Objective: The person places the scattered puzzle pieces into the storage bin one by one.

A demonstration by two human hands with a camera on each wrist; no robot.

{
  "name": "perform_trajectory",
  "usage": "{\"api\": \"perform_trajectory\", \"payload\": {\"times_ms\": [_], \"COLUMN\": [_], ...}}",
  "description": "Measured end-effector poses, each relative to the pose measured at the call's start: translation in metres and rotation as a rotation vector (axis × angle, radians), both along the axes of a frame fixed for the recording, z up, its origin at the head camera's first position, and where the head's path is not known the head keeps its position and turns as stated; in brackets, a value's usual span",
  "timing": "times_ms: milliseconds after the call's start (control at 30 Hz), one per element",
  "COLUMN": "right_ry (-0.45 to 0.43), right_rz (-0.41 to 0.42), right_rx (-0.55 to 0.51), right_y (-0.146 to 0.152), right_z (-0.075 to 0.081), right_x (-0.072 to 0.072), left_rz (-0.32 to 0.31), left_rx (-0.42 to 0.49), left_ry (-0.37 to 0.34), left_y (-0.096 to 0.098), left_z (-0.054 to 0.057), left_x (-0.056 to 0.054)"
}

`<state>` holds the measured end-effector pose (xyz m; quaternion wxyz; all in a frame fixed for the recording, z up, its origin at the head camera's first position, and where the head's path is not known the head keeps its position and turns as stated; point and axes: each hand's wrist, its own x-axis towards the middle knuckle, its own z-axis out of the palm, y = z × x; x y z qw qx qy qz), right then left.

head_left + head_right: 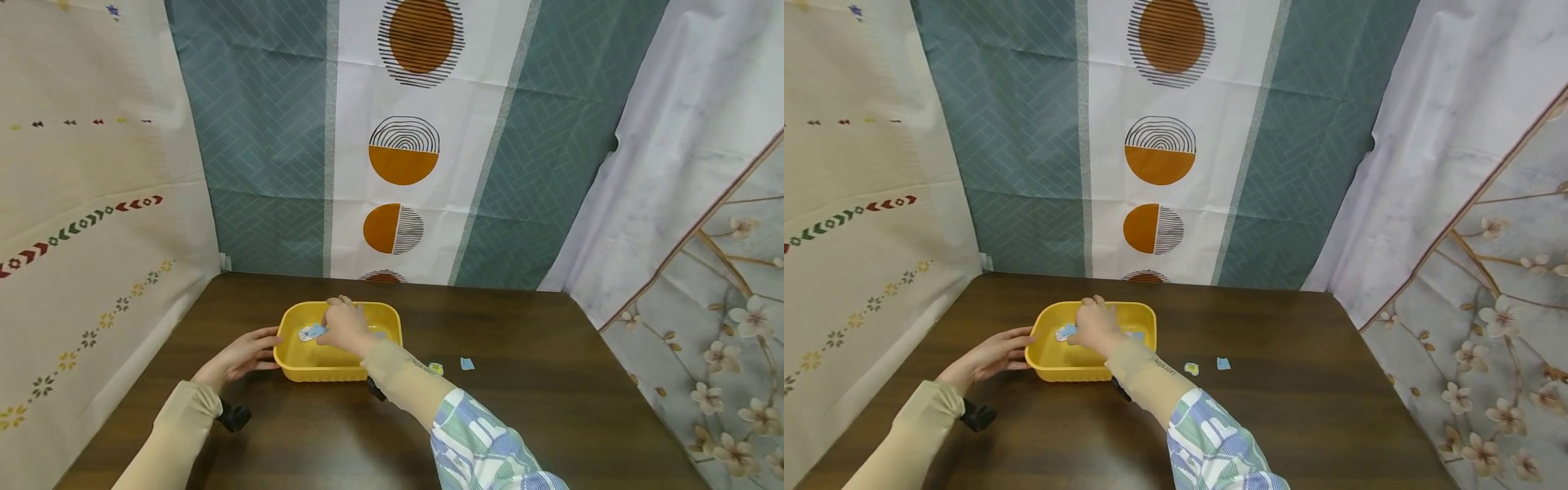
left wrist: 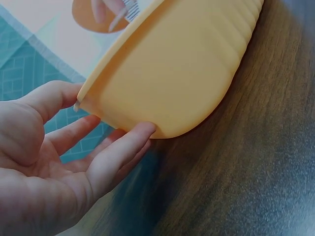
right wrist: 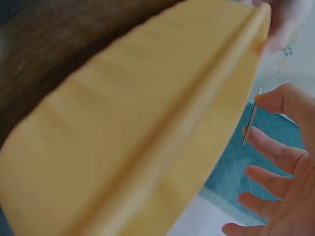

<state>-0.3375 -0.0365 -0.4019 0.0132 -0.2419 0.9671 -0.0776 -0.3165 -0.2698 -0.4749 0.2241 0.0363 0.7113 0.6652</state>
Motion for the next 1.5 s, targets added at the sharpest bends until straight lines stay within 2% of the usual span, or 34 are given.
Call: {"api": "perform_trajectory", "payload": {"times_ms": [333, 667, 933, 1200, 1500], "right_ry": [-0.037, -0.06, -0.059, -0.092, -0.049], "right_rz": [0.003, 0.019, 0.06, 0.05, 0.07], "right_rx": [0.034, 0.038, 0.094, 0.098, 0.101], "right_y": [-0.02, -0.028, -0.034, -0.038, -0.041], "right_z": [-0.021, -0.038, -0.045, -0.053, -0.057], "right_x": [0.003, 0.003, 0.0, 0.001, -0.001], "left_rz": [-0.021, -0.009, -0.018, -0.009, 0.006], "left_rx": [0.003, 0.007, 0.0, 0.001, 0.007], "left_ry": [0.002, -0.01, -0.008, -0.002, 0.006], "left_y": [0.005, 0.006, 0.002, 0.002, 0.0], "left_z": [-0.001, -0.003, -0.001, -0.003, -0.003], "left_x": [-0.004, 0.0, 0.002, 0.001, 0.001]}}
